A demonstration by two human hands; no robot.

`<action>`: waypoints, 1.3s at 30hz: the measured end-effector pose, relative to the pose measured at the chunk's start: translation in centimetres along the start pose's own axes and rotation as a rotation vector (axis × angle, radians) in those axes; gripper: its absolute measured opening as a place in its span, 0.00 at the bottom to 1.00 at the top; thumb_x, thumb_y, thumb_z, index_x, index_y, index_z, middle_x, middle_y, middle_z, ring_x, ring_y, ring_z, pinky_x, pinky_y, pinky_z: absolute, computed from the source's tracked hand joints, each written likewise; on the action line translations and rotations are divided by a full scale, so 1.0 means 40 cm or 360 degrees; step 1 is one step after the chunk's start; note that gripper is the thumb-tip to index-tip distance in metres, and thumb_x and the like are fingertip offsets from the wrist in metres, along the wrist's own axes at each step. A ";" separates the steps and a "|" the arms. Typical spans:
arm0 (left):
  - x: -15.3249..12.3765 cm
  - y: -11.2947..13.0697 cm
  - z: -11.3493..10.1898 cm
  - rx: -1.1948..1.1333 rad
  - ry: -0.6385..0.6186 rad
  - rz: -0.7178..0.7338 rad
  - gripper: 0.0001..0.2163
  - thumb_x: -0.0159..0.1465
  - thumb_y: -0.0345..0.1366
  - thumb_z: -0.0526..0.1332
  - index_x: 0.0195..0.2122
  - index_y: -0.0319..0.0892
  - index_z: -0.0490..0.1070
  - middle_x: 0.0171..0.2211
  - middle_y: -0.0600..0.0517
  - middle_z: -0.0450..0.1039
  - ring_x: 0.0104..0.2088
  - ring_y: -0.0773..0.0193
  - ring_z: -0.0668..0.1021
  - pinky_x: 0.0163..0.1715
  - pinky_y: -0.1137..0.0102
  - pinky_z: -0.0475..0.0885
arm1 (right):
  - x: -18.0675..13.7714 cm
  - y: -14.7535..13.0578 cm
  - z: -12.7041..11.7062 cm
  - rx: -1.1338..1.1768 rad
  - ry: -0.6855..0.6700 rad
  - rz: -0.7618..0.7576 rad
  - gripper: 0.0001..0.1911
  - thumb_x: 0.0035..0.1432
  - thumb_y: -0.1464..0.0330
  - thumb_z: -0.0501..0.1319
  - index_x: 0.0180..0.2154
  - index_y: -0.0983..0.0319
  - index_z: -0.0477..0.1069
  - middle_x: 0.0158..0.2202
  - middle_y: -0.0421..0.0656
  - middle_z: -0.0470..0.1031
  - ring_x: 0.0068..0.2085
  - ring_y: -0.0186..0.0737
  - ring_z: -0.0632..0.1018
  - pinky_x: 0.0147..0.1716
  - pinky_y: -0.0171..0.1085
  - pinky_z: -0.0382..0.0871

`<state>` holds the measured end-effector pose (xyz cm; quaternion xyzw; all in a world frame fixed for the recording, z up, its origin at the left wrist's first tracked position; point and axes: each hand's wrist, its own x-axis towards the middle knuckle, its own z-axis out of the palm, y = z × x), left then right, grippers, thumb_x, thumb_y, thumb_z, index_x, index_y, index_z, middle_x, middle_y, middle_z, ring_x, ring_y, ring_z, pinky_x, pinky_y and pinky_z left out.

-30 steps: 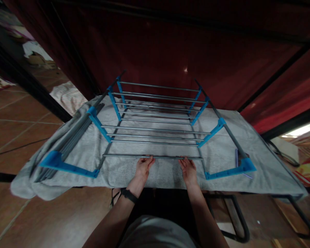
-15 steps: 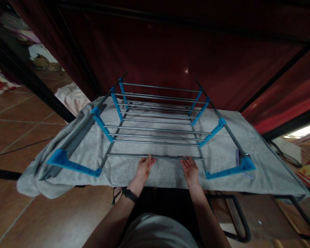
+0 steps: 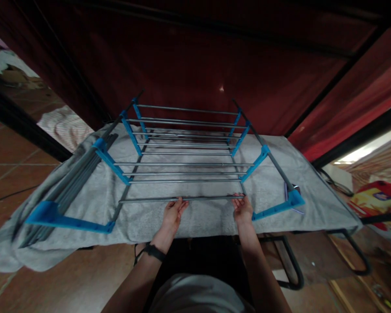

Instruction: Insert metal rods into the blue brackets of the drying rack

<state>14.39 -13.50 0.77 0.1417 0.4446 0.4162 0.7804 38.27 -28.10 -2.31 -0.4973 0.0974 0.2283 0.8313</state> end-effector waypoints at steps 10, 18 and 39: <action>-0.009 0.000 0.009 0.0113 -0.0016 -0.0065 0.11 0.59 0.20 0.69 0.24 0.38 0.70 0.24 0.49 0.78 0.28 0.61 0.84 0.41 0.65 0.82 | -0.021 0.024 0.005 -0.0065 -0.0089 -0.0030 0.13 0.50 0.63 0.72 0.31 0.58 0.69 0.32 0.39 0.81 0.35 0.40 0.82 0.41 0.42 0.78; -0.020 -0.021 0.015 0.0108 -0.0105 -0.0085 0.11 0.56 0.24 0.72 0.25 0.38 0.71 0.25 0.49 0.79 0.29 0.59 0.84 0.38 0.65 0.81 | -0.078 0.083 0.025 -0.0136 -0.0330 0.0060 0.10 0.47 0.67 0.73 0.32 0.56 0.74 0.36 0.40 0.81 0.41 0.40 0.82 0.47 0.43 0.78; -0.002 0.167 -0.077 -0.0076 0.0171 0.0302 0.07 0.70 0.33 0.60 0.36 0.37 0.74 0.32 0.44 0.81 0.30 0.64 0.83 0.36 0.70 0.80 | -0.092 0.095 0.016 -0.0089 -0.0422 0.0159 0.09 0.42 0.71 0.72 0.29 0.57 0.77 0.33 0.39 0.82 0.39 0.42 0.83 0.48 0.45 0.80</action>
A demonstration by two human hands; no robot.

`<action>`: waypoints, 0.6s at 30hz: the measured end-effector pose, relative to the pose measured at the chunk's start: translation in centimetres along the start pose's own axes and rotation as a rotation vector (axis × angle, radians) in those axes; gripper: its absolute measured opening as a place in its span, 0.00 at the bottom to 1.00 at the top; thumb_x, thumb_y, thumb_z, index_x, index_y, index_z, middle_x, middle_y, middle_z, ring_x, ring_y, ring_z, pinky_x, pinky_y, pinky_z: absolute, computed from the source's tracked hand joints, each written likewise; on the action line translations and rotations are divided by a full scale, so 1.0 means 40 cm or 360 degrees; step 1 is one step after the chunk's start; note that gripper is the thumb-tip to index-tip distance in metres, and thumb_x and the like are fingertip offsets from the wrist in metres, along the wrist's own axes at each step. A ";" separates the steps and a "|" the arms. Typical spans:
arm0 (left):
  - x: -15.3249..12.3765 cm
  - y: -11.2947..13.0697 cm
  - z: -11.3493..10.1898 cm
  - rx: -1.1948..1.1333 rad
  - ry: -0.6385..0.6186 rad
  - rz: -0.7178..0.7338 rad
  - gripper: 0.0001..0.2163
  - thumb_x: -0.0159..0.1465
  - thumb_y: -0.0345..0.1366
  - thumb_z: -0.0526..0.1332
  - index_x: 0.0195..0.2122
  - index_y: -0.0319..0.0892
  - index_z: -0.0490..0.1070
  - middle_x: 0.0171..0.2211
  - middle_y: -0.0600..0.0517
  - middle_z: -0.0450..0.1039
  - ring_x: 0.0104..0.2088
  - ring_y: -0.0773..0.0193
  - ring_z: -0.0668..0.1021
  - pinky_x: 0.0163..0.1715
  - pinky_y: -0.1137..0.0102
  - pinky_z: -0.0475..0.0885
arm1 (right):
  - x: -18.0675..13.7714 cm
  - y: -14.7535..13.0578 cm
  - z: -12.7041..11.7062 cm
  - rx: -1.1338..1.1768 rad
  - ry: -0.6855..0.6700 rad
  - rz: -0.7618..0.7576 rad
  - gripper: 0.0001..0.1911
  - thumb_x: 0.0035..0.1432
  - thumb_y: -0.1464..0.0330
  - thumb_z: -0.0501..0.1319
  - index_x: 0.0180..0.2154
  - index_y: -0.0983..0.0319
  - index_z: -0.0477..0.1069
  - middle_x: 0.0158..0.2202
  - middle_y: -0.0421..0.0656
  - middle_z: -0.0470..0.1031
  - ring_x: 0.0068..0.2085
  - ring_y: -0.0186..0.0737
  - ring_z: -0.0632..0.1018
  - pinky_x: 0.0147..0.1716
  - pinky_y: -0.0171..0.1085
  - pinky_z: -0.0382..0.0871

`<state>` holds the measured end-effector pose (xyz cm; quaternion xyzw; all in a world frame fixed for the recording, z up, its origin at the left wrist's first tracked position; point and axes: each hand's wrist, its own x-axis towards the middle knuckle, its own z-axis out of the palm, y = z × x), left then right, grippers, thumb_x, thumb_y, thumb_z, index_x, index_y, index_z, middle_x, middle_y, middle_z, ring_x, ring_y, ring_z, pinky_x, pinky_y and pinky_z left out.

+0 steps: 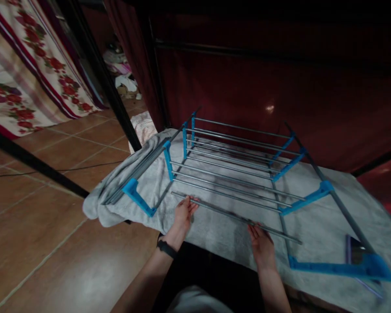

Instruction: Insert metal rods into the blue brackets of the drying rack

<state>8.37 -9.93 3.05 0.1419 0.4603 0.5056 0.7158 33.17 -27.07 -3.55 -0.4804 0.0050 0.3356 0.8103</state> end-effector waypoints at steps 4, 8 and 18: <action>0.019 0.041 -0.019 -0.0081 0.0092 0.0103 0.10 0.72 0.33 0.57 0.36 0.37 0.74 0.31 0.45 0.80 0.30 0.64 0.83 0.35 0.70 0.79 | 0.008 0.003 -0.018 0.0001 0.0031 -0.0025 0.08 0.44 0.72 0.70 0.29 0.55 0.77 0.35 0.39 0.82 0.41 0.43 0.83 0.48 0.47 0.80; 0.031 0.064 -0.035 -0.0124 0.0111 0.0153 0.06 0.70 0.30 0.59 0.36 0.37 0.74 0.31 0.46 0.80 0.31 0.65 0.83 0.36 0.70 0.79 | 0.013 0.003 -0.026 -0.0026 0.0024 -0.0018 0.07 0.45 0.72 0.70 0.29 0.56 0.77 0.34 0.39 0.81 0.40 0.42 0.83 0.48 0.46 0.80; 0.051 0.080 -0.062 -0.0156 0.0155 0.0190 0.04 0.67 0.28 0.63 0.34 0.38 0.74 0.31 0.46 0.80 0.30 0.65 0.82 0.33 0.71 0.78 | 0.021 0.010 -0.033 -0.0051 -0.0060 0.0038 0.06 0.48 0.71 0.70 0.30 0.56 0.77 0.34 0.38 0.81 0.41 0.40 0.83 0.50 0.45 0.79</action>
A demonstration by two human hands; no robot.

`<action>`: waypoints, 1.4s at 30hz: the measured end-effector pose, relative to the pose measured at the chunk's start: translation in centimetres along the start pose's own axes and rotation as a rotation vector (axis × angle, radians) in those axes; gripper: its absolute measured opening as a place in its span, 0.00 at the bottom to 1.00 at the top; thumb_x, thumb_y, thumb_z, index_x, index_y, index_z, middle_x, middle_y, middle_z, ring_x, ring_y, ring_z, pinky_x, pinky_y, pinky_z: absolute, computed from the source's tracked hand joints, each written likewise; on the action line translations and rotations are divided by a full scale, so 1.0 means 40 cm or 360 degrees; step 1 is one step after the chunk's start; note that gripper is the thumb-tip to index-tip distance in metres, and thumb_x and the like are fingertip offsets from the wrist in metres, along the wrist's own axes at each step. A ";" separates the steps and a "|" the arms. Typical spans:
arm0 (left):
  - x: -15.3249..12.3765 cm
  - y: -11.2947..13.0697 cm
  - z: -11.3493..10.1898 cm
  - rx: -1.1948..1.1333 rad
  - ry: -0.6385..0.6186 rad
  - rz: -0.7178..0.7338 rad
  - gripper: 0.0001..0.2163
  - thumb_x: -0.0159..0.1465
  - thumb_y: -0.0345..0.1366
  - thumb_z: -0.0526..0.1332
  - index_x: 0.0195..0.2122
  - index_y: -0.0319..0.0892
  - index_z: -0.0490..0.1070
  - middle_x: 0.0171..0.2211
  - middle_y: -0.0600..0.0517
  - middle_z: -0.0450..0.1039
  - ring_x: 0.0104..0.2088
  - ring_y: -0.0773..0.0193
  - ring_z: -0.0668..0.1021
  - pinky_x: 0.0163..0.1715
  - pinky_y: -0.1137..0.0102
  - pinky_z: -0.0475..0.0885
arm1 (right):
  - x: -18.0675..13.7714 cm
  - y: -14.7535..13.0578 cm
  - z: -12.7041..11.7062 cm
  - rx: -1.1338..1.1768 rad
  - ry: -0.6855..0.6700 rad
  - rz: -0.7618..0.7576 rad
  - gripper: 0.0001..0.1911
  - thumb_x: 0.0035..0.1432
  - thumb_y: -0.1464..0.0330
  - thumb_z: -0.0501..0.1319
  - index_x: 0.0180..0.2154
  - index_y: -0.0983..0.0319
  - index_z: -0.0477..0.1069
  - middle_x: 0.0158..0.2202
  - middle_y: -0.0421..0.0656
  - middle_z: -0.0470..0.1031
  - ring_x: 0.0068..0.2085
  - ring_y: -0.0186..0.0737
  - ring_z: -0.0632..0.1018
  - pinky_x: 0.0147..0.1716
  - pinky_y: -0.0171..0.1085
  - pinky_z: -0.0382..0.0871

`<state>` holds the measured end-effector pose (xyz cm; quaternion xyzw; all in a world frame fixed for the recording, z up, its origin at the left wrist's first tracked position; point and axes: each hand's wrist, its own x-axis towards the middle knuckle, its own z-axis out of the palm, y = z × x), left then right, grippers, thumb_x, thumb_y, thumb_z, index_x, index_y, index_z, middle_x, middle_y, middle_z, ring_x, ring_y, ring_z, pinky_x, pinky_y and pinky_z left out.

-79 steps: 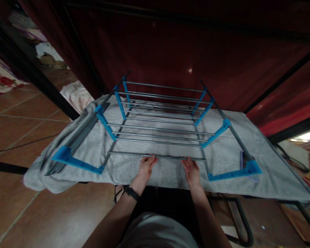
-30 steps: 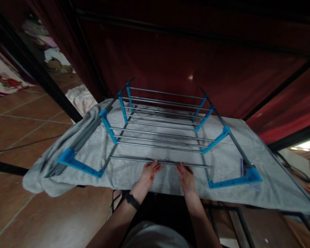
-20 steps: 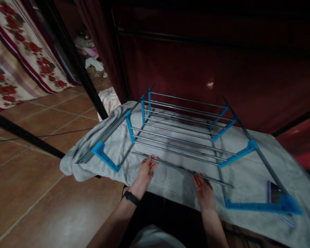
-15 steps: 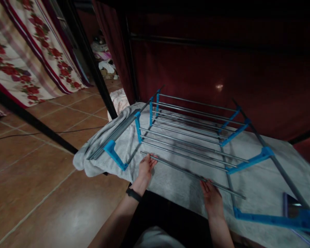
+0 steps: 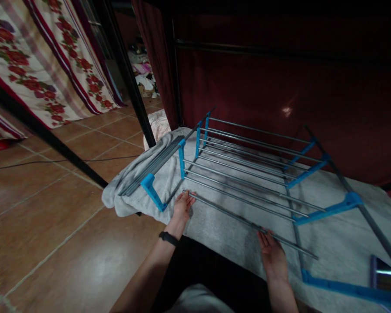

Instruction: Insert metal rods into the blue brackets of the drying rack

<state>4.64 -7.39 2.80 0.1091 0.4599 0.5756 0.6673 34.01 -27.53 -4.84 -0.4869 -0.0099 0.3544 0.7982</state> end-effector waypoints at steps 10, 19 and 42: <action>0.000 -0.029 0.003 0.0105 -0.0013 -0.0080 0.09 0.63 0.23 0.66 0.27 0.38 0.71 0.29 0.49 0.79 0.27 0.69 0.80 0.32 0.74 0.78 | 0.003 0.009 -0.008 -0.0019 -0.0045 -0.0094 0.07 0.46 0.72 0.70 0.29 0.56 0.77 0.34 0.40 0.82 0.39 0.43 0.84 0.42 0.44 0.82; -0.073 -0.143 0.043 0.0249 -0.0237 -0.0267 0.09 0.54 0.23 0.73 0.29 0.39 0.74 0.31 0.49 0.80 0.30 0.66 0.82 0.37 0.71 0.79 | -0.021 0.005 0.017 -0.0004 -0.0026 -0.0070 0.10 0.45 0.70 0.74 0.31 0.58 0.76 0.34 0.37 0.81 0.39 0.37 0.83 0.47 0.39 0.81; -0.085 -0.206 0.068 0.0264 -0.0262 -0.0356 0.13 0.53 0.17 0.70 0.23 0.39 0.70 0.25 0.55 0.77 0.28 0.68 0.81 0.44 0.67 0.81 | -0.012 -0.059 0.041 0.0119 0.0185 -0.0113 0.11 0.50 0.66 0.72 0.32 0.58 0.72 0.34 0.38 0.80 0.36 0.37 0.82 0.44 0.40 0.79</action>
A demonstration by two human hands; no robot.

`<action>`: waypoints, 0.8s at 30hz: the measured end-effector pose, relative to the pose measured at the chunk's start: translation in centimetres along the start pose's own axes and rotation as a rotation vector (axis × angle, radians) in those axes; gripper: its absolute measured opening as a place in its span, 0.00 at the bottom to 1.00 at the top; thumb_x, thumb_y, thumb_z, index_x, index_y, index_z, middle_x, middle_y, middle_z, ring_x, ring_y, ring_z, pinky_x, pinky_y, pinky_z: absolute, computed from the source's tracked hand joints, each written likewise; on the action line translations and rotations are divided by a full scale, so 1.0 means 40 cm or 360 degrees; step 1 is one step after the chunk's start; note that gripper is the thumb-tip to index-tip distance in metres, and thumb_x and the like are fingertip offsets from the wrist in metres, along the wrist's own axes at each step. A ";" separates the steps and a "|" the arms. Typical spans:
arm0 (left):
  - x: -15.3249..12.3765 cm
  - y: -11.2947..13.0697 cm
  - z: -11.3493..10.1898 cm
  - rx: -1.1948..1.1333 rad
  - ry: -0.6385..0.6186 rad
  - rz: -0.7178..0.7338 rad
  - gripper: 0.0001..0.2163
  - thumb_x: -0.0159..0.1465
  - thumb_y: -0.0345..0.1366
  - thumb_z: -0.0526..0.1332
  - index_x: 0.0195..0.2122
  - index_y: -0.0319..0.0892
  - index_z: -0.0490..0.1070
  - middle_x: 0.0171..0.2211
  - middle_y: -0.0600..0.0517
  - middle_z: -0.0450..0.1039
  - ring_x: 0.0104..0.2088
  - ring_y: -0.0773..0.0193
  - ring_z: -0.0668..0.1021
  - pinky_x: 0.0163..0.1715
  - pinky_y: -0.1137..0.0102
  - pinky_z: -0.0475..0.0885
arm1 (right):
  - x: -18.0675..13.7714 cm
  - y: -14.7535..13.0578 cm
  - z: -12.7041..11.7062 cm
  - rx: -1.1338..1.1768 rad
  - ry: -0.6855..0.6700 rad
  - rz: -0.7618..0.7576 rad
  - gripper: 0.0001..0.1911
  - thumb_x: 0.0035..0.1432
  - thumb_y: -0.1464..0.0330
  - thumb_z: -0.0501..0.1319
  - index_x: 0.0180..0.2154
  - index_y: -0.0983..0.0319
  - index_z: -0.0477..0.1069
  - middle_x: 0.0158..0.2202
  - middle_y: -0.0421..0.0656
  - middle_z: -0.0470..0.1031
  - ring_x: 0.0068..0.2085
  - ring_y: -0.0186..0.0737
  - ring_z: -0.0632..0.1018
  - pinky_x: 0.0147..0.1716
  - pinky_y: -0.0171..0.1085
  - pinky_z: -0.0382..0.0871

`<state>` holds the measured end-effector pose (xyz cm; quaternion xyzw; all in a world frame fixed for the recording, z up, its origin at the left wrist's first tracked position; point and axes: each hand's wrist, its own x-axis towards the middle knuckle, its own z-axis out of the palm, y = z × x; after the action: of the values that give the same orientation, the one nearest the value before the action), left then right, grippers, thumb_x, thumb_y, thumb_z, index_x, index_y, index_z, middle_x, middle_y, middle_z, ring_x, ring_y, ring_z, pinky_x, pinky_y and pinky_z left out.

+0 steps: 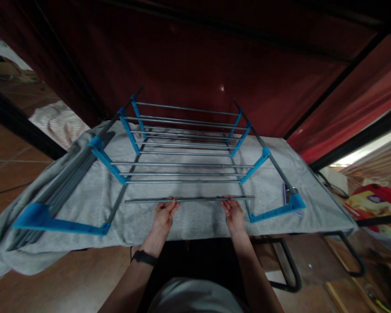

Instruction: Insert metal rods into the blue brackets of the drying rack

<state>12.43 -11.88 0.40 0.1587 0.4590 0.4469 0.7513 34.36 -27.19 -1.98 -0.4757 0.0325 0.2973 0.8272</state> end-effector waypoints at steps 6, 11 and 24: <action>-0.003 0.005 -0.001 0.0027 0.0000 -0.0016 0.13 0.54 0.18 0.71 0.22 0.38 0.70 0.24 0.55 0.76 0.29 0.67 0.82 0.47 0.65 0.81 | 0.051 -0.071 -0.037 -0.0024 0.0186 -0.0115 0.11 0.55 0.61 0.67 0.38 0.58 0.72 0.35 0.40 0.81 0.39 0.37 0.82 0.43 0.39 0.77; -0.006 0.009 0.007 0.0023 0.0056 -0.0008 0.14 0.56 0.16 0.67 0.21 0.38 0.69 0.24 0.55 0.76 0.28 0.69 0.82 0.47 0.66 0.81 | 0.084 -0.089 -0.059 -0.0012 0.0292 -0.0155 0.12 0.58 0.57 0.62 0.37 0.58 0.69 0.33 0.38 0.81 0.35 0.36 0.82 0.40 0.37 0.77; 0.001 0.011 -0.003 0.0014 0.0023 -0.0017 0.13 0.56 0.16 0.67 0.23 0.39 0.70 0.26 0.54 0.79 0.31 0.66 0.83 0.48 0.63 0.81 | 0.110 -0.092 -0.056 0.0047 0.0496 -0.0367 0.14 0.58 0.55 0.61 0.41 0.55 0.65 0.32 0.34 0.80 0.30 0.33 0.80 0.32 0.33 0.76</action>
<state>12.10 -11.63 0.60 0.1564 0.4671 0.4421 0.7496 40.40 -28.33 -1.87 -0.5043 0.1097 0.1227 0.8477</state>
